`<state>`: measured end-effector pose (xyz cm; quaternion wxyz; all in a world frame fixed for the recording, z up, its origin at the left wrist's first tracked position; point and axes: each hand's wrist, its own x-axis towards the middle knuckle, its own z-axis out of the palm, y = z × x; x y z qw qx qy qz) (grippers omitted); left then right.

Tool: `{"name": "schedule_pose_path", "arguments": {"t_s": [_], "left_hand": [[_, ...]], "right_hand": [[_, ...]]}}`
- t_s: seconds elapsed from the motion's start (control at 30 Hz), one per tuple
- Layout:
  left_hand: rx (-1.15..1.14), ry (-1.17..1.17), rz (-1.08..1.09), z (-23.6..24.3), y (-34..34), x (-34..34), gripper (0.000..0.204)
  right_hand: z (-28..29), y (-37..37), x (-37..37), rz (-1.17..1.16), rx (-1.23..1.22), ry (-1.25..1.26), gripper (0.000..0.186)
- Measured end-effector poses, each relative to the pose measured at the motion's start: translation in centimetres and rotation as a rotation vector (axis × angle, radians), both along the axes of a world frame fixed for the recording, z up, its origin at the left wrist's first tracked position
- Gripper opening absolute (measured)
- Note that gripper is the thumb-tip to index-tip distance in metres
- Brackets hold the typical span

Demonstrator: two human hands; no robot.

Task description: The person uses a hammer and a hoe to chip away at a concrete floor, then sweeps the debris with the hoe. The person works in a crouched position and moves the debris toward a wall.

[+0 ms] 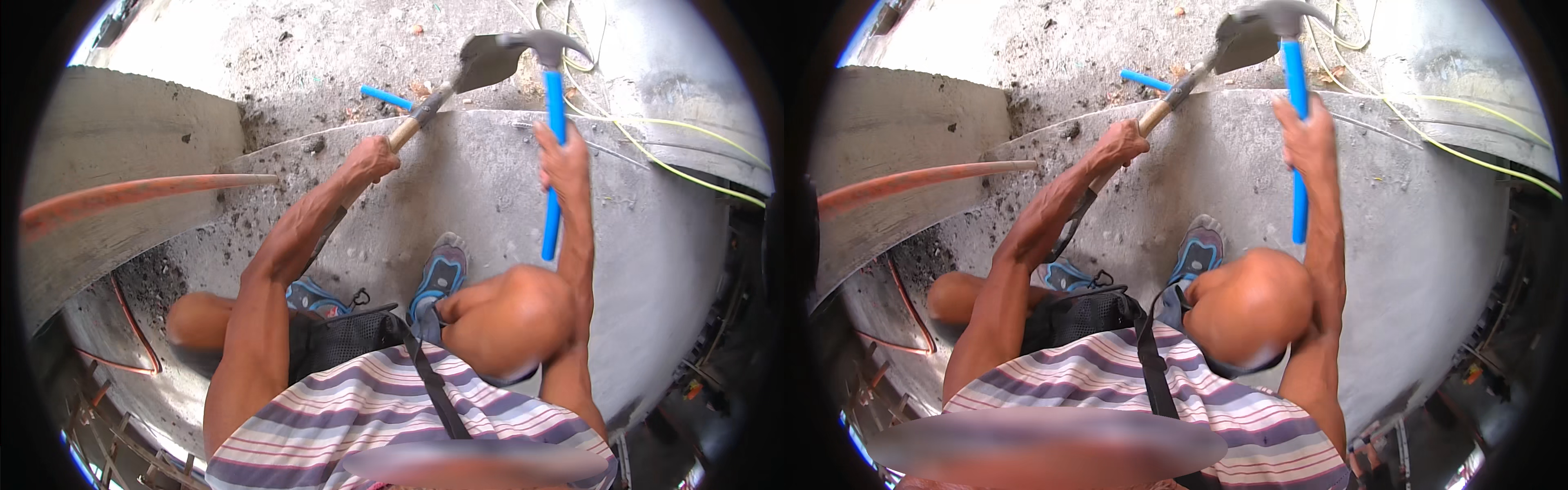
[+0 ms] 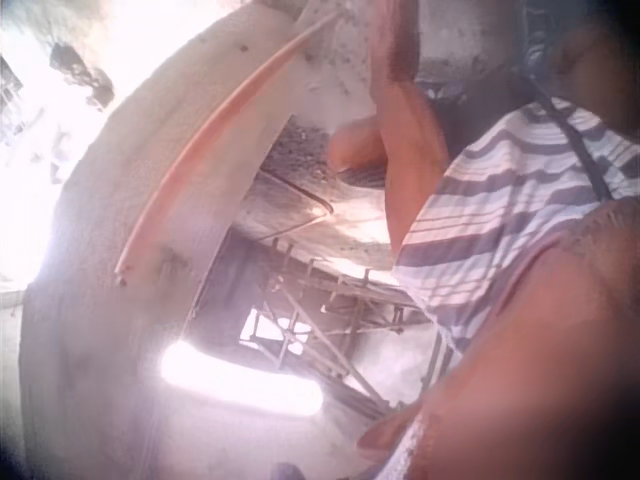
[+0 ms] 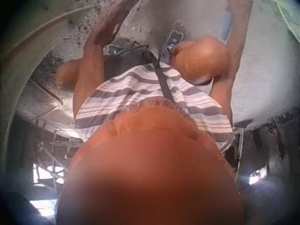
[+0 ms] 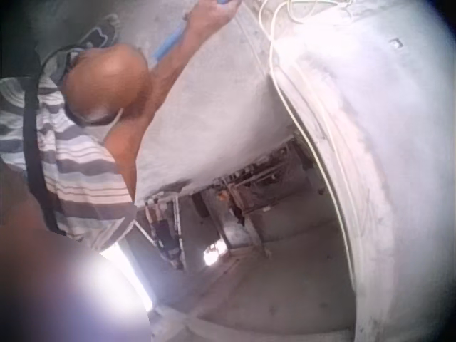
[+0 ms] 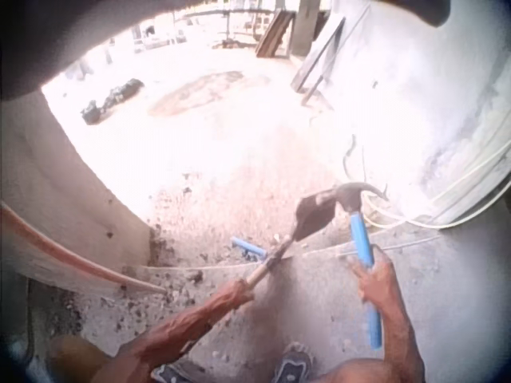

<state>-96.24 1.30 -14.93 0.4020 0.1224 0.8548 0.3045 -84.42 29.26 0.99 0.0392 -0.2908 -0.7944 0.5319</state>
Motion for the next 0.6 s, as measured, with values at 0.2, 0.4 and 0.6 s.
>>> {"name": "schedule_pose_path", "arguments": {"t_s": [0.2, 0.4, 0.6], "left_hand": [[0.166, -0.462, 0.129, 12.4, -0.6, 1.8, 0.024], [0.413, -0.849, 0.206, 31.1, -1.4, 3.8, 0.020], [0.183, -0.867, -0.060, 53.1, -3.2, 8.1, 0.014]], "right_hand": [[14.9, 1.3, 4.6, -0.317, -0.425, -0.064, 0.025], [22.2, 0.2, 10.0, -0.425, -1.341, 0.244, 0.039], [31.2, -13.1, 11.5, -0.615, -1.599, 0.380, 0.058]]}}
